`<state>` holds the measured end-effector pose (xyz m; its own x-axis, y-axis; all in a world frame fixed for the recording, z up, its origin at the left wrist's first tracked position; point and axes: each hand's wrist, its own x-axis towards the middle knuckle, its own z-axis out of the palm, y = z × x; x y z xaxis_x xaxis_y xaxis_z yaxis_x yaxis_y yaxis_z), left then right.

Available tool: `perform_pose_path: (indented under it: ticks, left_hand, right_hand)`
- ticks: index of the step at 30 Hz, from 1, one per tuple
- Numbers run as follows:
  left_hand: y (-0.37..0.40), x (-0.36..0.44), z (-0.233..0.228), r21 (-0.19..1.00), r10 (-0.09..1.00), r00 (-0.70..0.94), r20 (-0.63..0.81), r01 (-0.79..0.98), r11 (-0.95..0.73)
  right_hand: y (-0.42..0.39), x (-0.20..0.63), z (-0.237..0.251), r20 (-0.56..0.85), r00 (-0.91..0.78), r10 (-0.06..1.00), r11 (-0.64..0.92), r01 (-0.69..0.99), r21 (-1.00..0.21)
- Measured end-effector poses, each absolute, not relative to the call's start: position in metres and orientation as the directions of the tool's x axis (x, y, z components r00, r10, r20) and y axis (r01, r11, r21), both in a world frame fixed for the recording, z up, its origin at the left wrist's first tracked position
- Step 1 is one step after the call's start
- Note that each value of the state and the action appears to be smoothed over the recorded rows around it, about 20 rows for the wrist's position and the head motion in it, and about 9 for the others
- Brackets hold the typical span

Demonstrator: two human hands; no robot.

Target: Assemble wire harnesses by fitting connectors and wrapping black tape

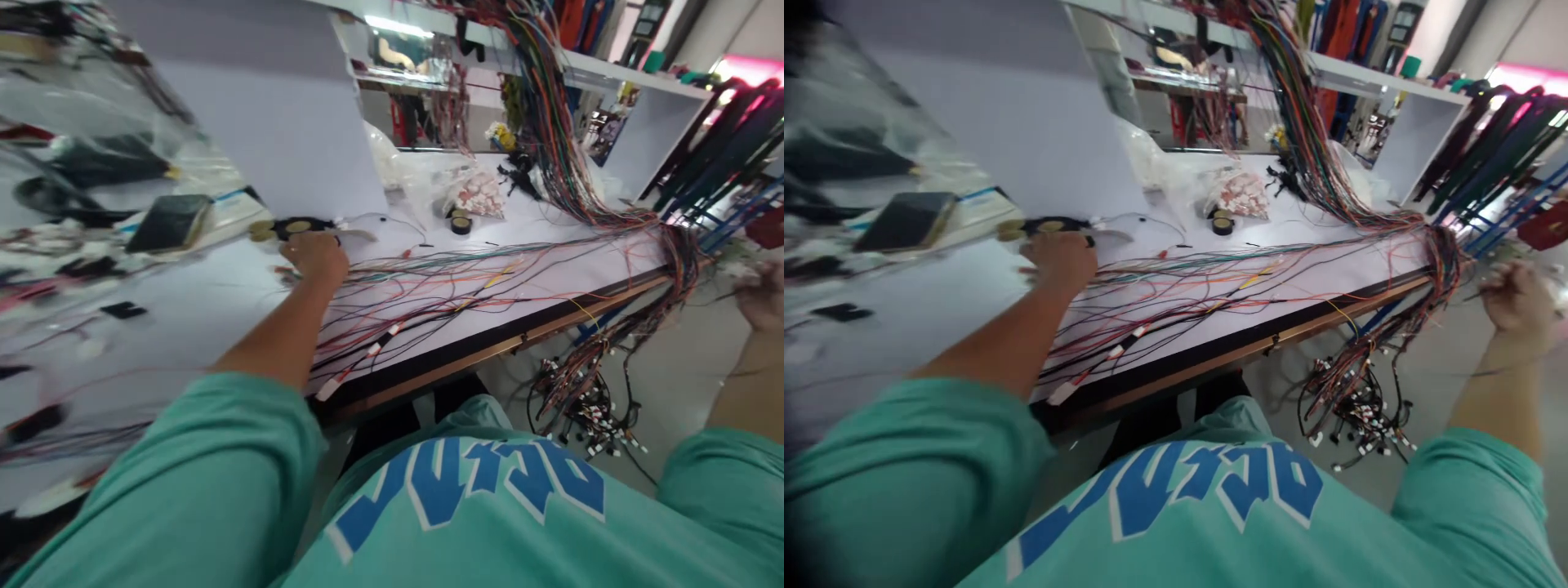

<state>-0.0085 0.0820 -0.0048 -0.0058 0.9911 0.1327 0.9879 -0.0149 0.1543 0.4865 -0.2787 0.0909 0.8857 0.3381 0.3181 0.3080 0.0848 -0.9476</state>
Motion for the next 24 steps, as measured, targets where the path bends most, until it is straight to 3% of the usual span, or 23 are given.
perform_pose_path:
  ticks: [1,3,6,9,12,15,19,22,24]
  left_hand:
    - [0.077,0.005,0.001,0.156,0.984,0.042,0.17,0.985,-0.069]
    - [0.058,0.039,0.011,0.248,0.955,0.242,0.169,0.928,-0.279]
    - [0.012,0.099,0.021,0.567,0.795,0.605,0.047,0.639,-0.52]
    - [-0.045,0.156,0.027,0.701,0.519,0.853,0.055,0.337,-0.629]
    - [-0.093,0.203,0.03,0.759,0.361,0.928,0.098,0.165,-0.63]
    - [-0.124,0.239,0.032,0.803,0.357,0.923,0.146,0.101,-0.588]
    - [-0.14,0.268,0.032,0.9,0.457,0.879,0.138,0.082,-0.429]
    - [-0.139,0.274,0.029,0.949,0.49,0.868,0.078,0.086,-0.304]
    - [-0.136,0.272,0.028,0.953,0.499,0.86,0.111,0.051,-0.3]
  right_hand:
    - [-0.274,0.476,0.091,0.222,0.888,0.402,0.117,0.191,-0.975]
    - [-0.264,0.455,0.091,0.056,0.859,0.508,0.017,0.055,-0.998]
    - [-0.248,0.431,0.088,-0.076,0.783,0.618,-0.128,0.005,-0.992]
    - [-0.239,0.423,0.077,-0.081,0.657,0.749,-0.138,0.035,-0.99]
    - [-0.237,0.424,0.062,-0.033,0.495,0.868,-0.104,0.115,-0.988]
    - [-0.238,0.425,0.052,-0.021,0.343,0.939,-0.086,0.176,-0.981]
    - [-0.238,0.42,0.048,-0.092,0.201,0.975,-0.137,0.224,-0.965]
    - [-0.237,0.416,0.049,-0.155,0.154,0.976,-0.189,0.237,-0.953]
    - [-0.236,0.416,0.049,-0.177,0.148,0.973,-0.207,0.227,-0.952]
